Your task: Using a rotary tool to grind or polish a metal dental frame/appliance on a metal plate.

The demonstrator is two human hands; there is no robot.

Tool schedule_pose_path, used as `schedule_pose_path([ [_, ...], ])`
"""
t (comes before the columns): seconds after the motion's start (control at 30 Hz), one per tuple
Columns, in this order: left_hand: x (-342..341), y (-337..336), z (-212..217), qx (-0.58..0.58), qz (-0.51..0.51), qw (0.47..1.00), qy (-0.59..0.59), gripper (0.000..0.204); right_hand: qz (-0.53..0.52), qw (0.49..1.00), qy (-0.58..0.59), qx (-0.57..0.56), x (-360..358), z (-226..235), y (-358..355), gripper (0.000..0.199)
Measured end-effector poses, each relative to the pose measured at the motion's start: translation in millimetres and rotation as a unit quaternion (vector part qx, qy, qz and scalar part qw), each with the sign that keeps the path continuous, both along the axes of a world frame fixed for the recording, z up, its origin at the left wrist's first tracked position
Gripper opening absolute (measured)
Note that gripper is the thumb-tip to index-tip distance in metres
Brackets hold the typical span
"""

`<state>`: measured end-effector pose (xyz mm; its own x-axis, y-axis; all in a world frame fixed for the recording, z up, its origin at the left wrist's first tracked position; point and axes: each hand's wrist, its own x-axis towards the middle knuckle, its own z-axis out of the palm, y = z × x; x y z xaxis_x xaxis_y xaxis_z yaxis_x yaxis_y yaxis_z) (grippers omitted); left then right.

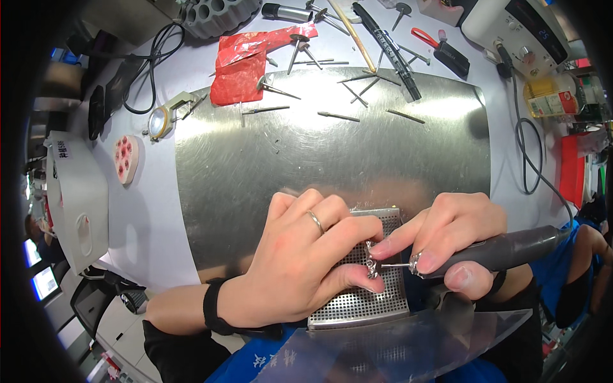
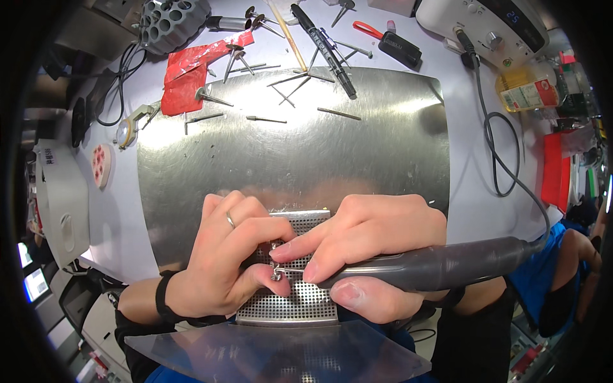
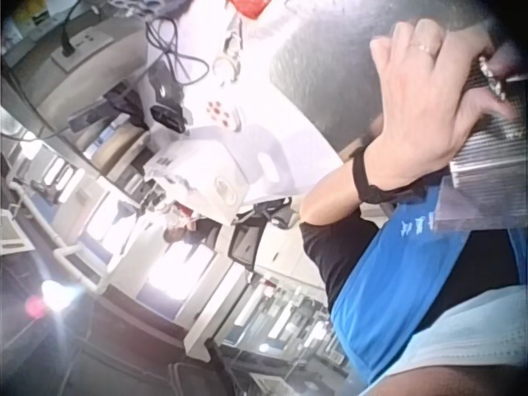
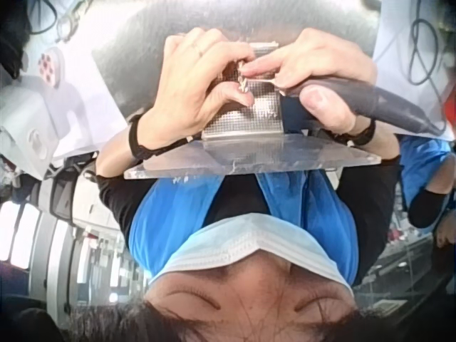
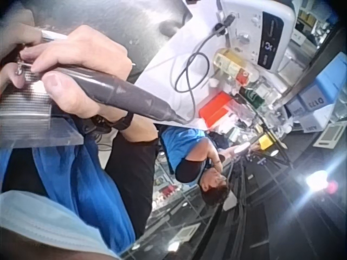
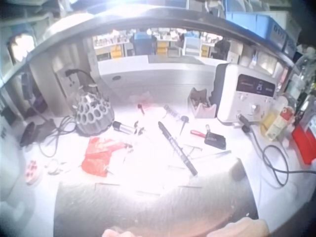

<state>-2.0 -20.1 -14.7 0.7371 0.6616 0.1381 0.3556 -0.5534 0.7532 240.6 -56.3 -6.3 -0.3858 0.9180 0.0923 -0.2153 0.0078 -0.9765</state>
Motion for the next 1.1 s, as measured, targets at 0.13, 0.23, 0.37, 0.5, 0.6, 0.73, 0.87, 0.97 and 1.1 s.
schedule_pose_path([
  [0.13,2,2,-7,-0.005,-0.009,0.998,-0.061,0.047,-0.017,1.0,0.008,0.007,-2,-1,-1,0.022],
  [0.23,2,2,-8,-0.006,-0.011,0.997,-0.077,0.046,-0.014,1.0,0.005,0.0,0,-1,0,0.022],
  [0.37,2,3,-7,-0.006,-0.019,0.998,-0.067,0.044,-0.021,1.0,0.016,0.013,0,-5,1,0.021],
  [0.5,-2,4,-6,0.016,-0.045,0.998,-0.036,0.049,0.038,0.999,0.006,0.024,1,-2,7,0.017],
  [0.6,0,5,-6,0.012,-0.059,0.997,-0.047,0.039,0.026,0.999,-0.001,0.029,1,2,3,0.016],
  [0.73,-1,5,-8,0.011,-0.061,0.997,-0.041,0.037,0.03,0.998,0.009,0.045,-2,-5,6,0.016],
  [0.87,0,6,-6,0.012,-0.07,0.996,-0.05,0.035,0.038,0.999,0.009,0.029,-1,-7,7,0.016],
  [0.97,0,6,-8,0.013,-0.074,0.996,-0.058,0.034,0.052,0.998,0.007,0.017,-1,-5,7,0.015],
  [1.1,0,4,-8,0.01,-0.072,0.996,-0.053,0.033,0.057,0.998,0.014,0.02,-1,-8,8,0.015],
])
